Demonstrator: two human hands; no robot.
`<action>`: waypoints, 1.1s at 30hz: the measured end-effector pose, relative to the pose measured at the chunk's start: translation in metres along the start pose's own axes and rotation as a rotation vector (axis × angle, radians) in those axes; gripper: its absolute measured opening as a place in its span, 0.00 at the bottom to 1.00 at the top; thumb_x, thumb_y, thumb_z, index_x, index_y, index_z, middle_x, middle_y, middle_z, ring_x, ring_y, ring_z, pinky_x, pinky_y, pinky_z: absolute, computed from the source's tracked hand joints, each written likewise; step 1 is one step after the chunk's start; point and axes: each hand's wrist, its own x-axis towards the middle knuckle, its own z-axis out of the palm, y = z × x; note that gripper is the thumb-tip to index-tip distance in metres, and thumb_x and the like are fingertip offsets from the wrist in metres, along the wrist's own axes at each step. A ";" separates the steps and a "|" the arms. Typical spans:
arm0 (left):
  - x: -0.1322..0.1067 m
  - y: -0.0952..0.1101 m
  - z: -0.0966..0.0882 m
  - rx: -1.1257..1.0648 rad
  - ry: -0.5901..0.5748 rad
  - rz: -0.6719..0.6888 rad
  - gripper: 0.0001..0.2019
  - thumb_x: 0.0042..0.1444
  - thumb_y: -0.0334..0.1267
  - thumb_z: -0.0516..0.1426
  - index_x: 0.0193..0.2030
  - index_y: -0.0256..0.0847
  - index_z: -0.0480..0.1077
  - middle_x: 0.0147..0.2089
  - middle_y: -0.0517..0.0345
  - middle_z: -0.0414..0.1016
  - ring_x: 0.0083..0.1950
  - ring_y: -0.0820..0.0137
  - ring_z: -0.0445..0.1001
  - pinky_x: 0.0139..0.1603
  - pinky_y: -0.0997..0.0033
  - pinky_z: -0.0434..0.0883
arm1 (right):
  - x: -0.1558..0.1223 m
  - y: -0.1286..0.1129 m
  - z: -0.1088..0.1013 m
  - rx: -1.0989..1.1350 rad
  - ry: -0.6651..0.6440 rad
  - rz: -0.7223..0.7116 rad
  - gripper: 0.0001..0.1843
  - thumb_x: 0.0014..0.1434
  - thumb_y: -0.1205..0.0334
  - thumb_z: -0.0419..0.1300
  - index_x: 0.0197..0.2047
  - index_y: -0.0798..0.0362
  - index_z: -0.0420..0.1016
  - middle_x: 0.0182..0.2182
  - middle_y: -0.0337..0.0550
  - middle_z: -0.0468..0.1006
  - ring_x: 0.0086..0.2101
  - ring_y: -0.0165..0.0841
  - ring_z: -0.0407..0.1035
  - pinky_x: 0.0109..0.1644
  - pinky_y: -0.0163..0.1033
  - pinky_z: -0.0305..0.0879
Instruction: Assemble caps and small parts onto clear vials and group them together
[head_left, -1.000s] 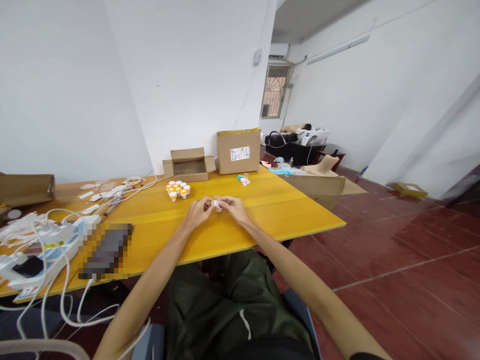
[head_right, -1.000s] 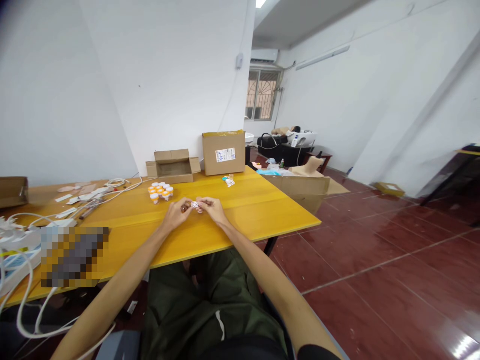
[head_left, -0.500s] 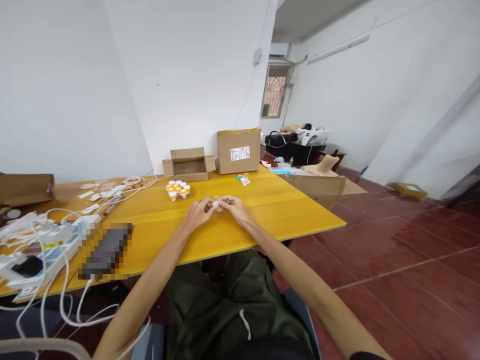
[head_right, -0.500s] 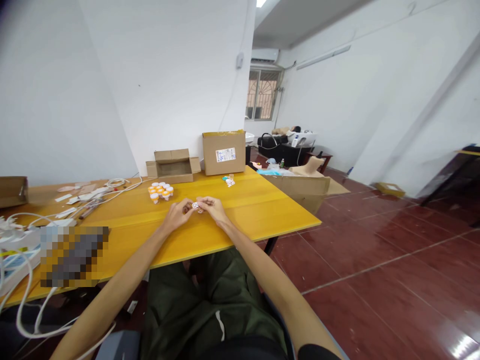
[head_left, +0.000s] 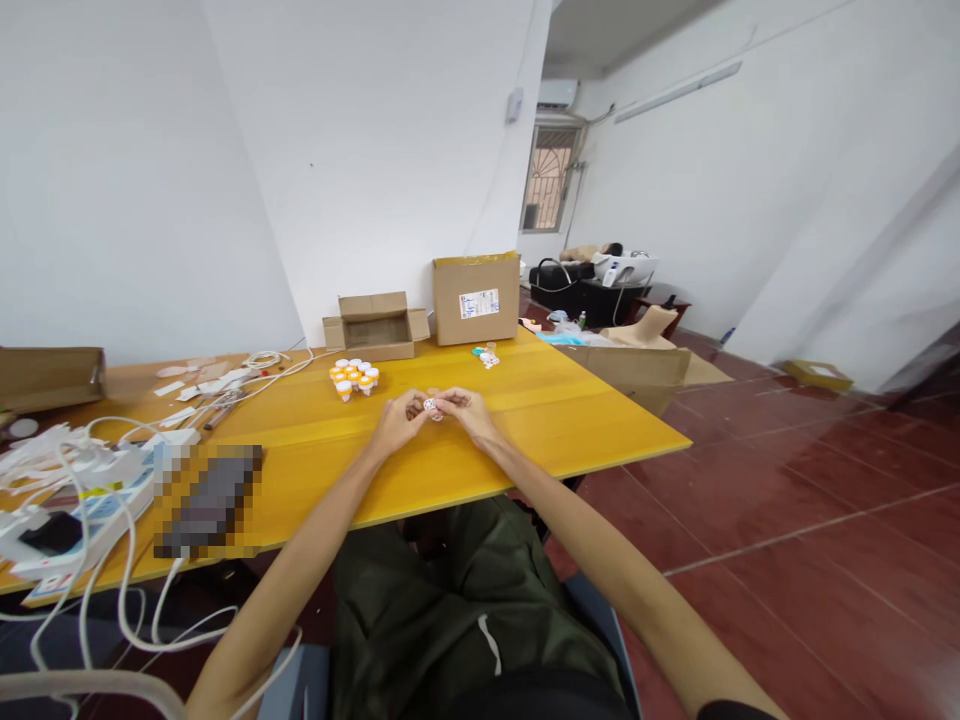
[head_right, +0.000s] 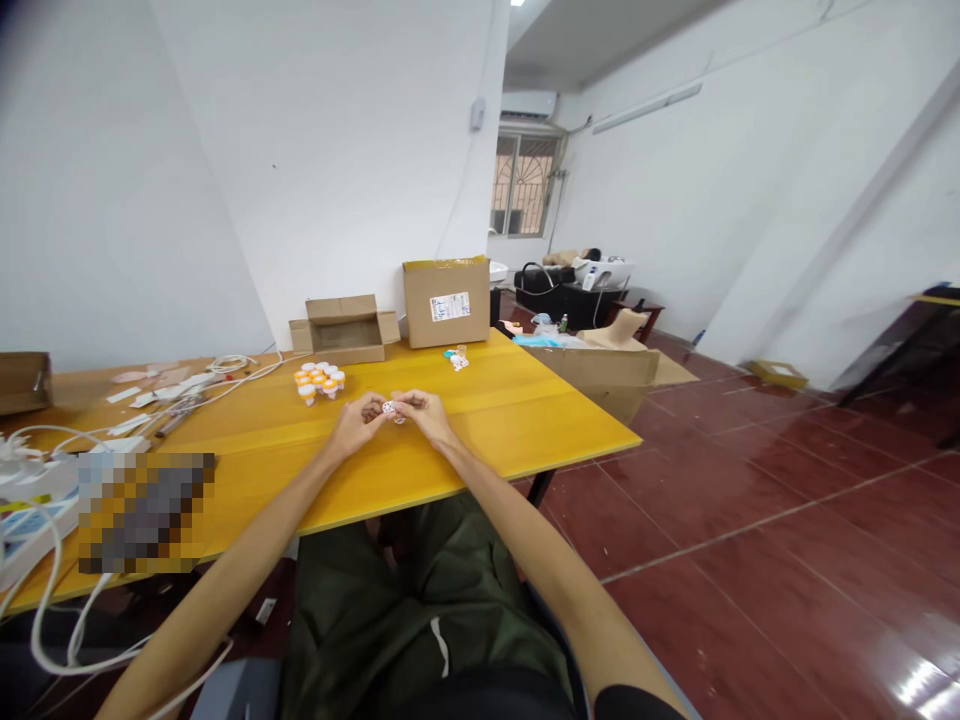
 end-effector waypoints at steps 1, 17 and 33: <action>0.000 0.001 0.000 -0.033 -0.003 -0.013 0.11 0.56 0.47 0.59 0.35 0.41 0.71 0.26 0.62 0.76 0.28 0.71 0.74 0.30 0.73 0.69 | 0.000 0.000 0.000 -0.008 0.002 -0.006 0.18 0.39 0.47 0.73 0.28 0.51 0.79 0.28 0.41 0.81 0.32 0.35 0.74 0.39 0.41 0.71; 0.005 -0.005 0.000 -0.274 -0.059 -0.126 0.19 0.54 0.55 0.61 0.37 0.39 0.71 0.30 0.55 0.80 0.26 0.72 0.75 0.29 0.72 0.72 | 0.001 0.001 -0.002 -0.022 0.006 -0.018 0.17 0.38 0.51 0.74 0.30 0.51 0.80 0.31 0.41 0.82 0.35 0.35 0.75 0.43 0.41 0.70; 0.007 -0.004 -0.002 -0.350 -0.078 -0.157 0.19 0.52 0.54 0.63 0.35 0.38 0.72 0.26 0.56 0.79 0.24 0.71 0.74 0.26 0.72 0.70 | -0.001 -0.003 -0.001 -0.029 -0.055 -0.007 0.17 0.40 0.48 0.73 0.30 0.51 0.80 0.27 0.40 0.81 0.29 0.33 0.73 0.37 0.40 0.71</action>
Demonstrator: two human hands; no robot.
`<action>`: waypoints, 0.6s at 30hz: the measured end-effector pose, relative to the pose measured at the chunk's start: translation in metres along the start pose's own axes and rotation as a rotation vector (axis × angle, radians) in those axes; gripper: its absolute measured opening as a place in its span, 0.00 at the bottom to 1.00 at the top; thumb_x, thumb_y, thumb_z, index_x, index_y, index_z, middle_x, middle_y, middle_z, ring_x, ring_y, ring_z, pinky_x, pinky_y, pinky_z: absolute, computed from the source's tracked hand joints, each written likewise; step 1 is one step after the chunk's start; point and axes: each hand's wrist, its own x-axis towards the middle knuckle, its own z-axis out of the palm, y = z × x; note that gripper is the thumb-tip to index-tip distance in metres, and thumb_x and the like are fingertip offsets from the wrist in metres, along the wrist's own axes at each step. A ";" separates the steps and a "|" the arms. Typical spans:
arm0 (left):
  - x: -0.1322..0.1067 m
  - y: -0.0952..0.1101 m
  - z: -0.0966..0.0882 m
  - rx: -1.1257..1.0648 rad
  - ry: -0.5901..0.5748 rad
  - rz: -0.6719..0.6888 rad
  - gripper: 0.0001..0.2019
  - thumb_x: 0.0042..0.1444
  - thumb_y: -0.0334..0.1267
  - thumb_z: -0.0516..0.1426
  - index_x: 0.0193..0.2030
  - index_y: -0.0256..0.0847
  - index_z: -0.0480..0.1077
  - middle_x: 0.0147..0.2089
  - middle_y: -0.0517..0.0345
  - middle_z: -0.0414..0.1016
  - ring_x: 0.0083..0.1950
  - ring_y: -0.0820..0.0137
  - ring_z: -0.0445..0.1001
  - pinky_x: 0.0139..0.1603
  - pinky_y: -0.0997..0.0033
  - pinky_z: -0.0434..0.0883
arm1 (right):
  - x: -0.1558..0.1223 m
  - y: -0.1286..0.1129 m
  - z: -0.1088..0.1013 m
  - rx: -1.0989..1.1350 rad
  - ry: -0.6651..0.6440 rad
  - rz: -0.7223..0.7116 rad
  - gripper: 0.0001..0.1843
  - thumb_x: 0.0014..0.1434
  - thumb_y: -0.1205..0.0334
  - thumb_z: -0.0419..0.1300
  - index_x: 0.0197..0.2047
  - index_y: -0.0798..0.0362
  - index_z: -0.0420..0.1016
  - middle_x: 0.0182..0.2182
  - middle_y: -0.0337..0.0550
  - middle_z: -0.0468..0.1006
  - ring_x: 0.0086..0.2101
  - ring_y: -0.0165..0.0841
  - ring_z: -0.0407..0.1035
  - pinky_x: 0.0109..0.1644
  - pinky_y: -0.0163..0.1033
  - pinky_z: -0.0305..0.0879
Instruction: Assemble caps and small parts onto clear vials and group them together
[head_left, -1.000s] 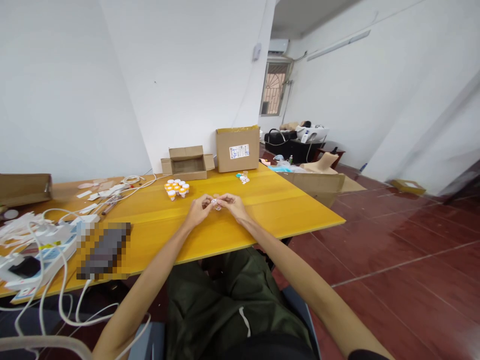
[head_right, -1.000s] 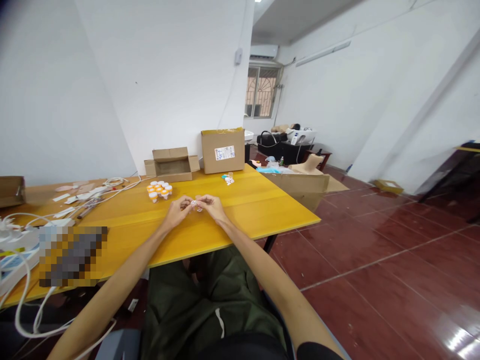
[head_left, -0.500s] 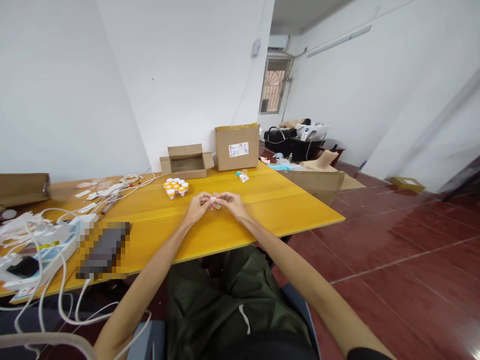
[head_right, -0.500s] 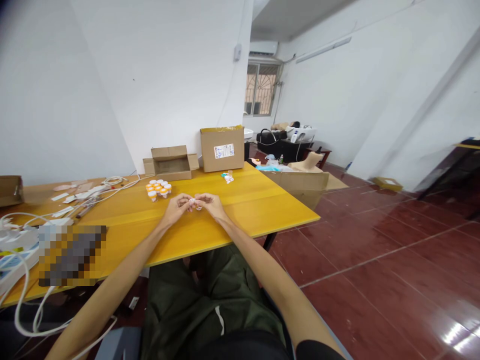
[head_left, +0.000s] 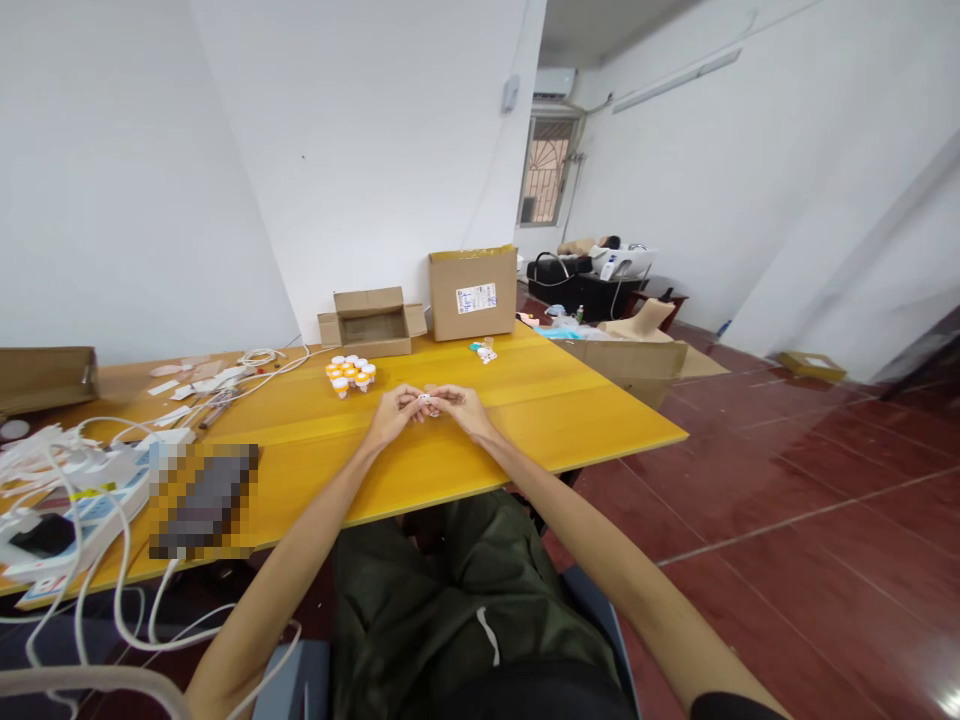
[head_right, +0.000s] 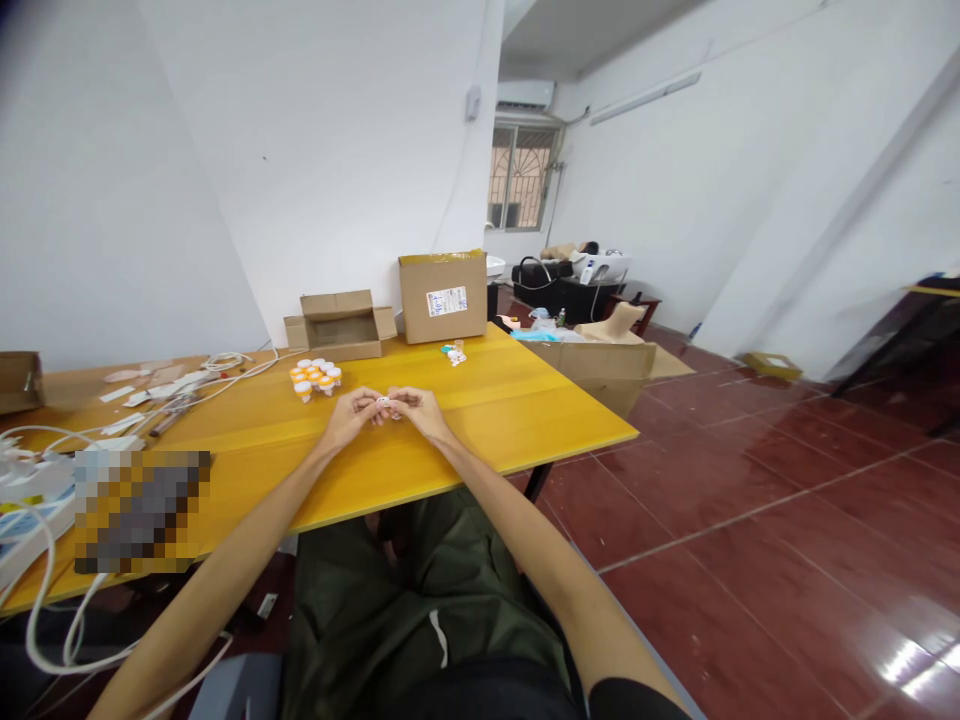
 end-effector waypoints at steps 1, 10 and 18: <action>0.000 0.000 0.000 -0.003 -0.003 -0.001 0.19 0.52 0.54 0.63 0.35 0.38 0.72 0.26 0.56 0.79 0.24 0.71 0.74 0.26 0.72 0.70 | 0.000 0.000 0.000 -0.004 -0.002 -0.003 0.18 0.41 0.47 0.73 0.29 0.51 0.80 0.27 0.40 0.81 0.28 0.33 0.73 0.37 0.40 0.71; -0.002 0.002 0.000 -0.035 -0.025 -0.030 0.18 0.51 0.52 0.64 0.34 0.37 0.72 0.25 0.57 0.79 0.23 0.72 0.73 0.27 0.73 0.69 | 0.000 0.001 -0.001 -0.022 -0.035 -0.037 0.19 0.41 0.45 0.73 0.29 0.51 0.79 0.25 0.39 0.80 0.26 0.31 0.71 0.34 0.38 0.70; -0.002 0.004 0.000 -0.030 -0.052 -0.029 0.17 0.52 0.51 0.64 0.35 0.37 0.73 0.25 0.58 0.78 0.23 0.73 0.72 0.26 0.74 0.67 | -0.001 -0.001 0.001 -0.035 -0.046 -0.048 0.19 0.42 0.44 0.72 0.29 0.51 0.78 0.23 0.38 0.78 0.26 0.31 0.70 0.34 0.39 0.70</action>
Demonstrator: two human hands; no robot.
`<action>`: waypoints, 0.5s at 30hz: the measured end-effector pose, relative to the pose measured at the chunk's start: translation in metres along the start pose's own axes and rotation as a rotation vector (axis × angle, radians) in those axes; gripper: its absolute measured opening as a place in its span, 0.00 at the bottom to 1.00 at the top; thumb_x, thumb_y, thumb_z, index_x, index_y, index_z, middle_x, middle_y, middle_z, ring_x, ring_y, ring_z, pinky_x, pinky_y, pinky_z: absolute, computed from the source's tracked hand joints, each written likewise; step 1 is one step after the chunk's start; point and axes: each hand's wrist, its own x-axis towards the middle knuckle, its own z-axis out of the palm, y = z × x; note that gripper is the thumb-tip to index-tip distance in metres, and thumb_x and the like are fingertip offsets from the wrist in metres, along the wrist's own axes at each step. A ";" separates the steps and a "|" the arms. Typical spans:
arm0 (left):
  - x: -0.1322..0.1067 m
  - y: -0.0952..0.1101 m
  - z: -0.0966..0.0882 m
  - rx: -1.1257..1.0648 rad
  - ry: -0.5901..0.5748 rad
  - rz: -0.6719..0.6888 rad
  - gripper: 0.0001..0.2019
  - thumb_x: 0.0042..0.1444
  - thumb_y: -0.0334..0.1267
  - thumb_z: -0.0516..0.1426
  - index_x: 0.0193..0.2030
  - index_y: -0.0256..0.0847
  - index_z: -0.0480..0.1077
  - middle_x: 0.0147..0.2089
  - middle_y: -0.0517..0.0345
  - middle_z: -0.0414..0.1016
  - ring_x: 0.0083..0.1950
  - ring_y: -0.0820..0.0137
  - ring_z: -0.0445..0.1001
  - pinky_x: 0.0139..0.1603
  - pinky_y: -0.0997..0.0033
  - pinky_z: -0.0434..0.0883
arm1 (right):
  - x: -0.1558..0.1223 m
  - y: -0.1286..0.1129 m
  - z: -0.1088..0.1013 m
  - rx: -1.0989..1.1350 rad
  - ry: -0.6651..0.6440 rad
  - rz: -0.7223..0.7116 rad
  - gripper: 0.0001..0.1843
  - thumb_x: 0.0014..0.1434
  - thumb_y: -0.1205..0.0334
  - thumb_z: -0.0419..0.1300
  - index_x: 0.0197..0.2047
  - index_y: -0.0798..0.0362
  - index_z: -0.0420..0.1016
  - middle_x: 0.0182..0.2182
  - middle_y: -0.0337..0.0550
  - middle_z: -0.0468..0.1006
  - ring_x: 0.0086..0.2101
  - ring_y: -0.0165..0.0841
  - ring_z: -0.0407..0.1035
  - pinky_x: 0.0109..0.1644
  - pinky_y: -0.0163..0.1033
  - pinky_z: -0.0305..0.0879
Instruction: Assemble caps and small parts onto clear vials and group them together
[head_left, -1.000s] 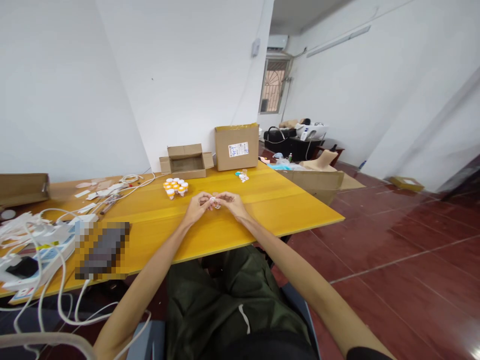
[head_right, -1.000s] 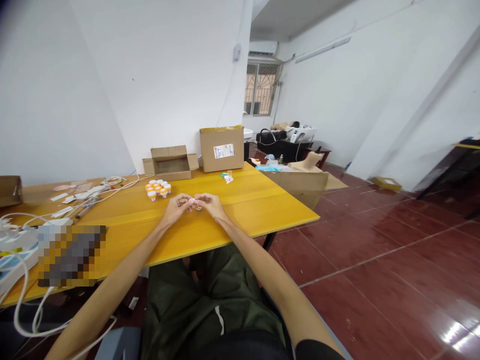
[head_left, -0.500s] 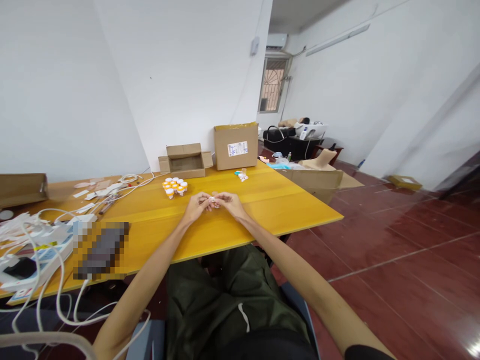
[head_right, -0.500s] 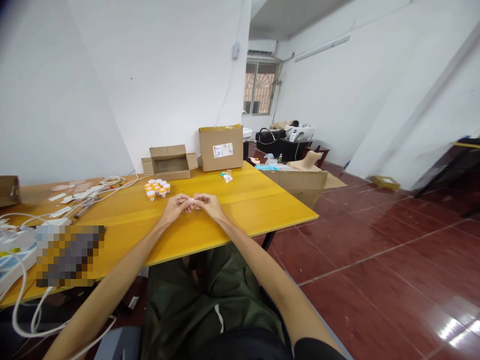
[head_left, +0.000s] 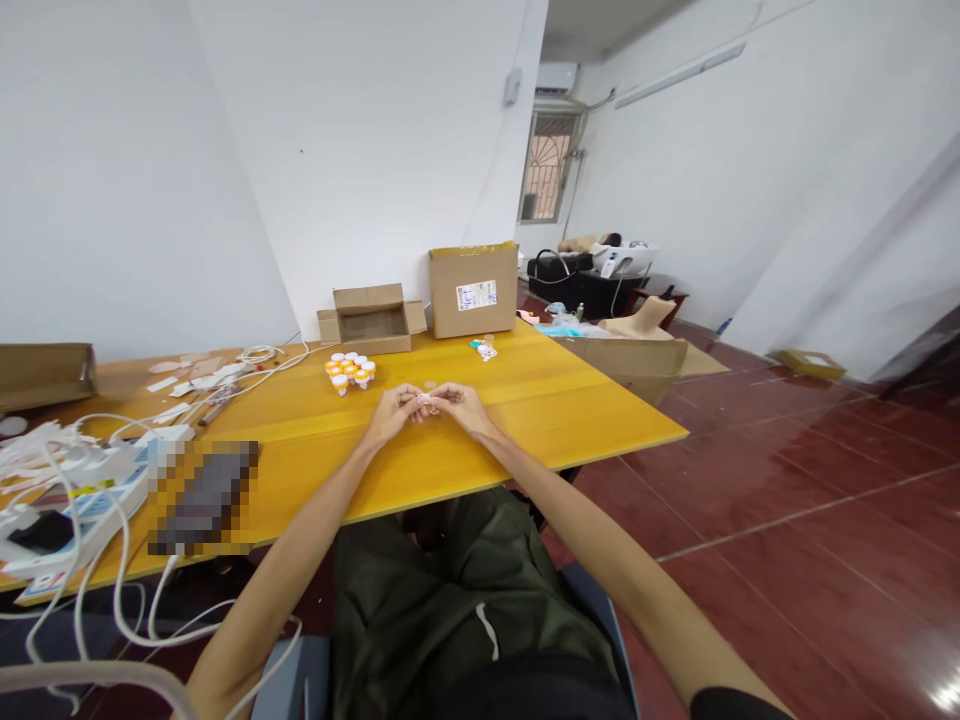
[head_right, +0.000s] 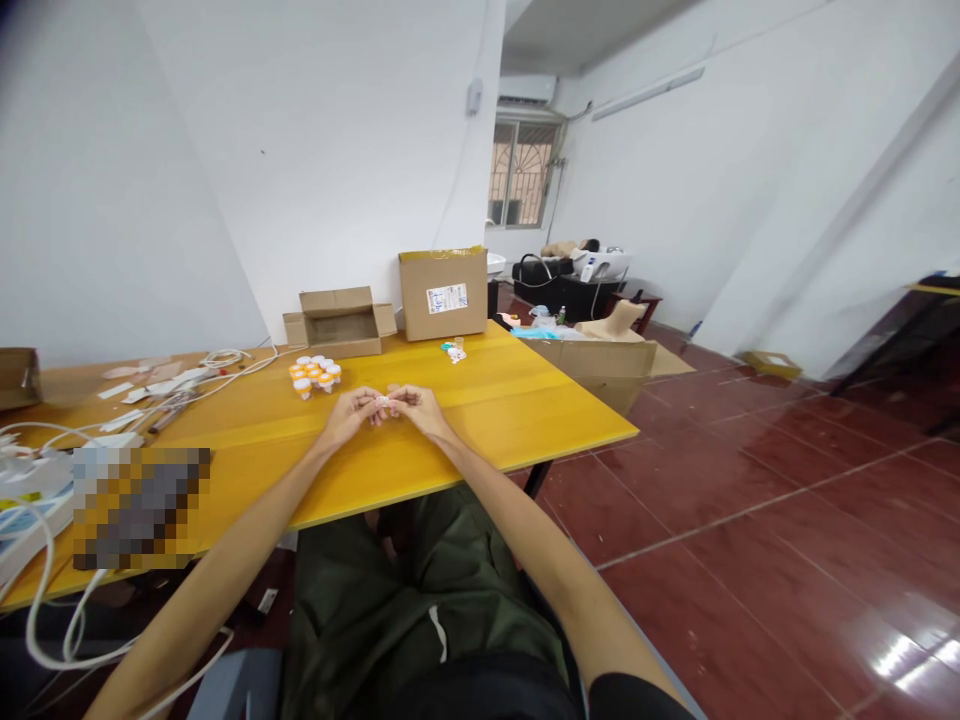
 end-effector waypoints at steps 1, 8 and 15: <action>0.000 0.000 0.000 0.002 -0.001 0.001 0.17 0.52 0.51 0.64 0.34 0.37 0.72 0.25 0.58 0.78 0.22 0.73 0.72 0.26 0.74 0.66 | 0.000 0.000 0.000 -0.003 -0.004 -0.001 0.20 0.42 0.45 0.72 0.29 0.51 0.78 0.23 0.38 0.78 0.26 0.31 0.71 0.35 0.39 0.70; 0.000 0.004 0.001 -0.013 0.044 0.033 0.16 0.52 0.51 0.63 0.33 0.38 0.71 0.24 0.60 0.76 0.22 0.74 0.70 0.26 0.74 0.66 | 0.000 0.003 -0.001 -0.064 0.025 -0.027 0.17 0.48 0.46 0.69 0.33 0.52 0.79 0.28 0.40 0.80 0.30 0.31 0.73 0.36 0.38 0.71; 0.000 0.006 0.000 -0.055 0.157 0.075 0.14 0.50 0.48 0.64 0.29 0.39 0.68 0.23 0.62 0.74 0.22 0.75 0.69 0.26 0.74 0.67 | -0.001 0.001 0.001 -0.467 0.141 -0.119 0.07 0.58 0.58 0.61 0.33 0.50 0.79 0.32 0.40 0.81 0.33 0.33 0.73 0.42 0.39 0.70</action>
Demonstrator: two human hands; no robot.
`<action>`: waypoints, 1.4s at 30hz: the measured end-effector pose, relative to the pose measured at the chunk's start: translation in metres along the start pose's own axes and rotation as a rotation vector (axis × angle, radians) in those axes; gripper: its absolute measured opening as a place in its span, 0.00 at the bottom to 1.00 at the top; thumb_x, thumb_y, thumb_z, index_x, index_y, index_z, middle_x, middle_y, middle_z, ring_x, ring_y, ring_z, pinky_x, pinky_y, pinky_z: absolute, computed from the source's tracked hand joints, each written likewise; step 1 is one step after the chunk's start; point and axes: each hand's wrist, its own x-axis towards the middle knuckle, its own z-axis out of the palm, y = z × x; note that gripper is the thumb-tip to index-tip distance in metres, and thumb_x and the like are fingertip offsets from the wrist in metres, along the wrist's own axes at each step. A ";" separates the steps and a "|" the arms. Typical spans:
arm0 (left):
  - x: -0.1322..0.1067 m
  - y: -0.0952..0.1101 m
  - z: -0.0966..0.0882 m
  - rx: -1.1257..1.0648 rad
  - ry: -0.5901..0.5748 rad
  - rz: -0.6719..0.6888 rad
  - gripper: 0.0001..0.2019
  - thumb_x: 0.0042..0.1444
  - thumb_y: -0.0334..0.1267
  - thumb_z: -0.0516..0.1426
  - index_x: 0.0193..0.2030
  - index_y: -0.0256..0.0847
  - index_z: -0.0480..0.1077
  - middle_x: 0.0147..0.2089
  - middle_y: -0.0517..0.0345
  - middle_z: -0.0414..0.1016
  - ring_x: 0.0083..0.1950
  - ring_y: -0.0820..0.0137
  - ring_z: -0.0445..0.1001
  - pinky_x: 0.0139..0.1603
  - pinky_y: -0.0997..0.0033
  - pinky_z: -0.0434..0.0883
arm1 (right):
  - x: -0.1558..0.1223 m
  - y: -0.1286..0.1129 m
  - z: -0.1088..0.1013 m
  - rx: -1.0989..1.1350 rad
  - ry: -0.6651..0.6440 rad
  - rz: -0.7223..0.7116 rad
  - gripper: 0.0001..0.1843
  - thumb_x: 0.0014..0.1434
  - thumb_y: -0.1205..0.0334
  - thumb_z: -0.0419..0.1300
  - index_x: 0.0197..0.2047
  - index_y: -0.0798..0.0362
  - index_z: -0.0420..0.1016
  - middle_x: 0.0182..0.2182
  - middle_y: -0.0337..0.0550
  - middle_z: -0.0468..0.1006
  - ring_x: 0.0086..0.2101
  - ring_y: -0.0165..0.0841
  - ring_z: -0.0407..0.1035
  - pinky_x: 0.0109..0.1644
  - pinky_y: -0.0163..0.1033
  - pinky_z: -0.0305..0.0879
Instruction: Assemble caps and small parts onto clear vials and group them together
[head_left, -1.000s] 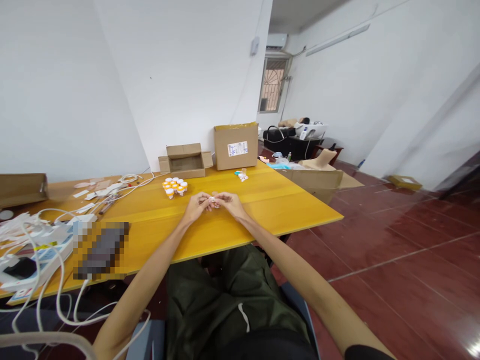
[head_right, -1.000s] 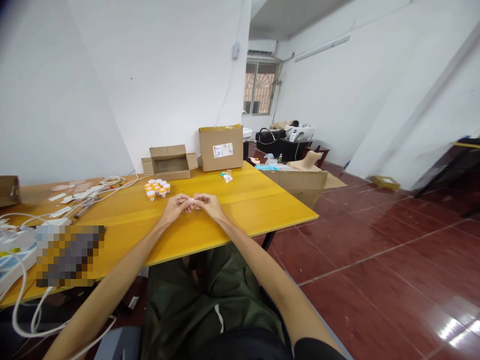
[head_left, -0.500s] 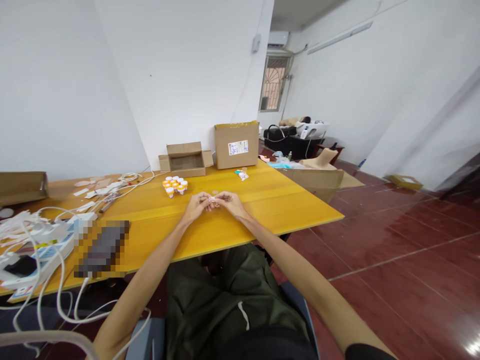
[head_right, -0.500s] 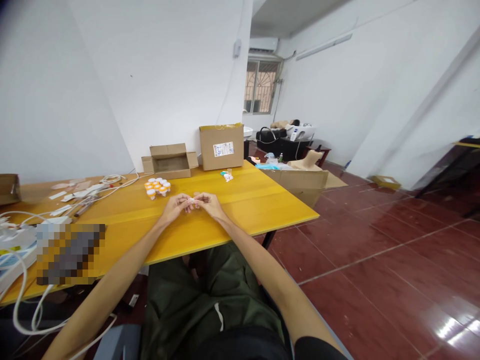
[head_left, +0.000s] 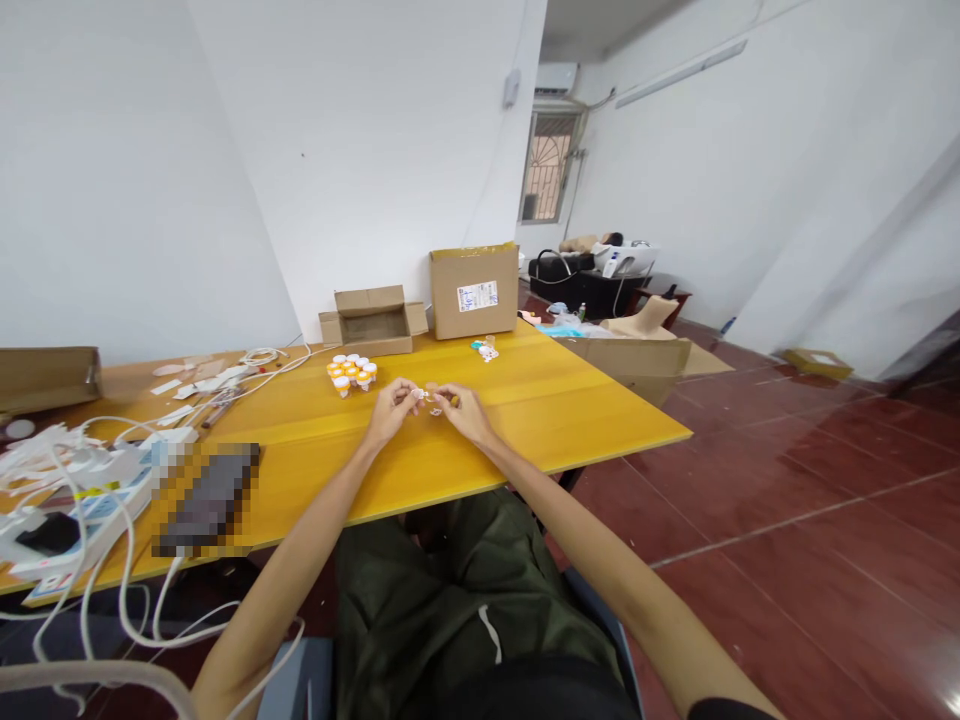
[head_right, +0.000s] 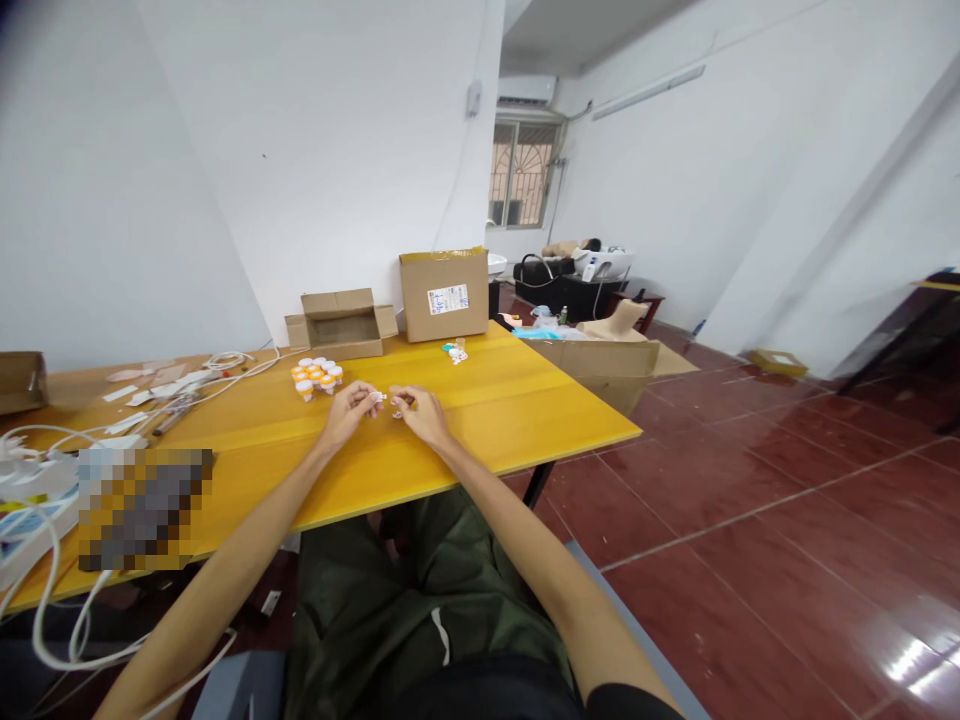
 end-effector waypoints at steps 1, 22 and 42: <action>0.000 0.000 0.000 0.000 0.009 0.003 0.14 0.50 0.47 0.64 0.29 0.39 0.68 0.23 0.62 0.74 0.22 0.75 0.68 0.26 0.74 0.66 | -0.001 -0.001 0.000 -0.080 -0.004 -0.002 0.06 0.57 0.60 0.61 0.33 0.49 0.79 0.32 0.40 0.81 0.33 0.33 0.73 0.42 0.40 0.70; 0.001 -0.006 -0.001 0.111 0.003 -0.001 0.12 0.52 0.46 0.61 0.32 0.38 0.73 0.22 0.63 0.69 0.22 0.74 0.64 0.24 0.75 0.63 | -0.008 -0.006 0.001 -0.174 -0.019 -0.077 0.10 0.64 0.59 0.55 0.35 0.49 0.76 0.30 0.40 0.79 0.31 0.34 0.72 0.38 0.37 0.67; 0.003 -0.012 0.000 0.167 -0.073 0.043 0.15 0.55 0.49 0.59 0.39 0.38 0.78 0.29 0.57 0.77 0.25 0.73 0.66 0.28 0.73 0.67 | -0.010 -0.013 0.001 -0.092 -0.066 -0.172 0.05 0.60 0.58 0.63 0.34 0.47 0.79 0.32 0.40 0.76 0.34 0.34 0.69 0.41 0.38 0.67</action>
